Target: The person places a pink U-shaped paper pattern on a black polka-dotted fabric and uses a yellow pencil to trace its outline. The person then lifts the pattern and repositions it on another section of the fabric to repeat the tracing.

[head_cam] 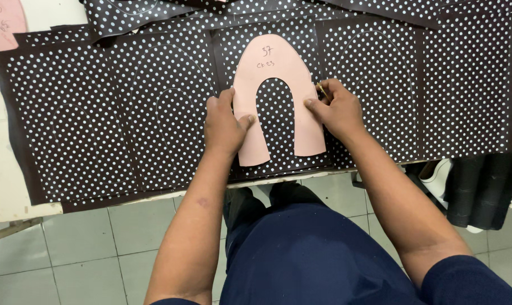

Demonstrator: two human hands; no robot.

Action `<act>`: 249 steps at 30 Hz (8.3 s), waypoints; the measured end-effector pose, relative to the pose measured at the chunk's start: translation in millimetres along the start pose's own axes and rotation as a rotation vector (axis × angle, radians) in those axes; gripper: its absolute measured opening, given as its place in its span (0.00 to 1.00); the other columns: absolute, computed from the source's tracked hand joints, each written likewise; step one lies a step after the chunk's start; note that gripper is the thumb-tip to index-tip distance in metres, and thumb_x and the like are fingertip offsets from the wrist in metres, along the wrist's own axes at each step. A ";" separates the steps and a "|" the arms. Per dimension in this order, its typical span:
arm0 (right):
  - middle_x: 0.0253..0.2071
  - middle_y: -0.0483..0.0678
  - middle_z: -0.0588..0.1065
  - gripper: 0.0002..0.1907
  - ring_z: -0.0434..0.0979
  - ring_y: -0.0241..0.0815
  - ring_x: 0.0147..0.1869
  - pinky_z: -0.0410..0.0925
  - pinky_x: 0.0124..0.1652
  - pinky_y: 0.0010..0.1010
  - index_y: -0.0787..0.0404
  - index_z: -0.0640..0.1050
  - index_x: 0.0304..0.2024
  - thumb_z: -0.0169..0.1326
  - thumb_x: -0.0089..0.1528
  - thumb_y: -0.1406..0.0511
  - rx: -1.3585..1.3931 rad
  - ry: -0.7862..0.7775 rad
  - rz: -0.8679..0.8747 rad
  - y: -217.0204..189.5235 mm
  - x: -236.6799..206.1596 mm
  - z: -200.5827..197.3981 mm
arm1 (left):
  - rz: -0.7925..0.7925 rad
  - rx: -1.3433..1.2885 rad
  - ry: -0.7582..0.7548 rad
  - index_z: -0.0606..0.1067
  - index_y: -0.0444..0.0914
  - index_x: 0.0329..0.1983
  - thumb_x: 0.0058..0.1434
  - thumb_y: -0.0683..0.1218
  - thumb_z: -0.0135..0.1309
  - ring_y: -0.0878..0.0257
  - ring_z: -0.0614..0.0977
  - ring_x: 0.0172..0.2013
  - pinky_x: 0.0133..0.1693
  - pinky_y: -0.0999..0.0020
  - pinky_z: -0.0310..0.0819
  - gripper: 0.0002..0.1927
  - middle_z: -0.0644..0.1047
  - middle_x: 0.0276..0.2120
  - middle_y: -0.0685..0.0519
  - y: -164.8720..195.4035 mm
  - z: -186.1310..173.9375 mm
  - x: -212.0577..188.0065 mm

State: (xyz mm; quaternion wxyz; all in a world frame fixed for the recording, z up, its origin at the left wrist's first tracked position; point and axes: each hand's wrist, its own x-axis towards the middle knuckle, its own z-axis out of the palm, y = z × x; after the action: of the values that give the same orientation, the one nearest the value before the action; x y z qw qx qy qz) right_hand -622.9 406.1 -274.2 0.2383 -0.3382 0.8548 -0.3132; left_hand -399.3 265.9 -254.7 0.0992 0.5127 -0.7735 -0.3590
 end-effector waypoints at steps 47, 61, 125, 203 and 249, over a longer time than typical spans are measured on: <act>0.30 0.43 0.77 0.22 0.76 0.35 0.32 0.70 0.36 0.29 0.57 0.78 0.49 0.67 0.57 0.55 -0.042 -0.050 0.056 -3.5 6.5 -6.4 | 0.049 0.036 -0.005 0.69 0.42 0.61 0.49 0.50 0.72 0.47 0.80 0.43 0.44 0.55 0.76 0.37 0.73 0.47 0.45 -2.2 -6.4 1.2; 0.30 0.44 0.78 0.23 0.77 0.36 0.33 0.70 0.37 0.30 0.57 0.78 0.49 0.67 0.57 0.54 -0.050 -0.050 0.051 -4.0 3.9 -7.7 | 0.047 0.025 -0.007 0.69 0.42 0.62 0.51 0.49 0.71 0.45 0.79 0.45 0.46 0.55 0.75 0.36 0.71 0.49 0.44 -4.0 -0.6 0.9; 0.49 0.58 0.78 0.16 0.67 0.70 0.61 0.52 0.59 0.60 0.48 0.84 0.41 0.55 0.61 0.49 -0.458 -0.460 -0.996 -105.7 -19.4 86.4 | 0.102 0.664 0.145 0.50 0.28 0.76 0.69 0.57 0.39 0.29 0.46 0.72 0.70 0.37 0.35 0.39 0.48 0.73 0.27 30.6 115.8 -39.9; 0.30 0.45 0.79 0.05 0.80 0.44 0.38 0.61 0.65 0.50 0.58 0.79 0.40 0.57 0.65 0.63 -0.359 -0.210 -0.754 19.7 -67.6 -86.1 | -0.140 0.599 -0.421 0.42 0.67 0.77 0.41 0.69 0.73 0.26 0.52 0.68 0.59 0.34 0.64 0.67 0.43 0.69 0.25 141.7 33.5 -11.3; 0.33 0.48 0.79 0.05 0.79 0.47 0.39 0.63 0.63 0.48 0.59 0.80 0.39 0.57 0.69 0.64 -0.373 -0.073 -0.853 -31.2 -22.2 -35.3 | 0.338 0.281 0.065 0.58 0.26 0.68 0.55 0.32 0.50 0.37 0.67 0.62 0.57 0.58 0.70 0.35 0.62 0.65 0.31 34.9 48.4 -22.4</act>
State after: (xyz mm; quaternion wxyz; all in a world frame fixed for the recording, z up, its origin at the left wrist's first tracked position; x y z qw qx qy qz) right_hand -616.8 417.6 -223.7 0.0532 -0.7074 0.6721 -0.2121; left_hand -439.6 314.8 -262.0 0.1104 0.3958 -0.8873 -0.2094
